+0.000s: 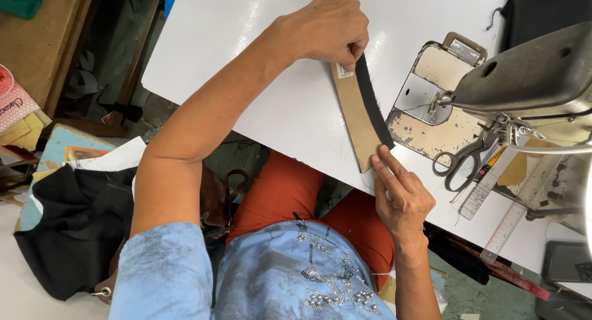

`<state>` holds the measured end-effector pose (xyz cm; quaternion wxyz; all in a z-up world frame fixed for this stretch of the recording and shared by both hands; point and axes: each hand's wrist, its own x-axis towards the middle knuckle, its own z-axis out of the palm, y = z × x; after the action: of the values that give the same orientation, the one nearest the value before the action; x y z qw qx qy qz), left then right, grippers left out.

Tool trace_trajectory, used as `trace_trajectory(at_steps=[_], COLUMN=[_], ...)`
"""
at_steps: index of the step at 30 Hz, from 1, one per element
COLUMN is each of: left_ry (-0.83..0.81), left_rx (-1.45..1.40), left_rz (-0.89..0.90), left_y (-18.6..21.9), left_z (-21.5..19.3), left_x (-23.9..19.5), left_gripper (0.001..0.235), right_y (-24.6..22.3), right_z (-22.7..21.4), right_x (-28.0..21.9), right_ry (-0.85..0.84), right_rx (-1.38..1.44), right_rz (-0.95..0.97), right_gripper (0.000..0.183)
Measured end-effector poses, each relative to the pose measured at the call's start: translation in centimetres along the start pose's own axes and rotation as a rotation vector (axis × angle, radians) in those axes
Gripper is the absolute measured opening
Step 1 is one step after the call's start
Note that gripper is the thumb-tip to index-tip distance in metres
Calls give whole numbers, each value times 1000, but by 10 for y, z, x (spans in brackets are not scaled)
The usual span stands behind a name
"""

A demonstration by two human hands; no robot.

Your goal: Marking and cutting black fabric strips using a cardboard template and tailor's scissors.

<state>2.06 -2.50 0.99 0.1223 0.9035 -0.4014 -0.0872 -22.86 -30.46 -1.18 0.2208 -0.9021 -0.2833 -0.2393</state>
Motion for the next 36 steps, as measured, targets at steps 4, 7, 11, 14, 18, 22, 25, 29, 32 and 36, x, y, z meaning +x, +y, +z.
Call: trace_trajectory(at_steps=[4, 7, 11, 14, 18, 22, 25, 29, 32, 36], left_ry=[59, 36, -12, -74, -17, 9, 1, -10, 192, 447], left_rx=[57, 84, 98, 141, 130, 142, 155, 193, 459, 610], left_rz=[10, -19, -51, -98, -110, -138, -130, -136, -58, 35], left_y=[-8, -11, -8, -6, -8, -6, -7, -8, -8, 6], left_z=[16, 22, 24, 27, 34, 35, 36, 47, 60, 58], left_x=[11, 21, 31, 38, 41, 37, 35, 37, 32, 14], left_gripper=[28, 36, 40, 33, 25, 24, 26, 28, 35, 53], right_y=[-2, -2, -2, -1, -2, -3, -2, -3, -2, -1], right_z=[-1, -1, 0, 0, 0, 0, 0, -1, -1, -2], right_x=[2, 2, 1, 0, 2, 3, 1, 3, 1, 1], right_ry=[1, -4, -4, -7, -4, 1, -4, -6, -8, -18], right_rx=[8, 28, 18, 17, 31, 38, 33, 23, 4, -29], right_rz=[6, 10, 6, 2, 10, 9, 19, 16, 13, 4], right_gripper=[21, 24, 24, 24, 24, 24, 24, 23, 23, 27])
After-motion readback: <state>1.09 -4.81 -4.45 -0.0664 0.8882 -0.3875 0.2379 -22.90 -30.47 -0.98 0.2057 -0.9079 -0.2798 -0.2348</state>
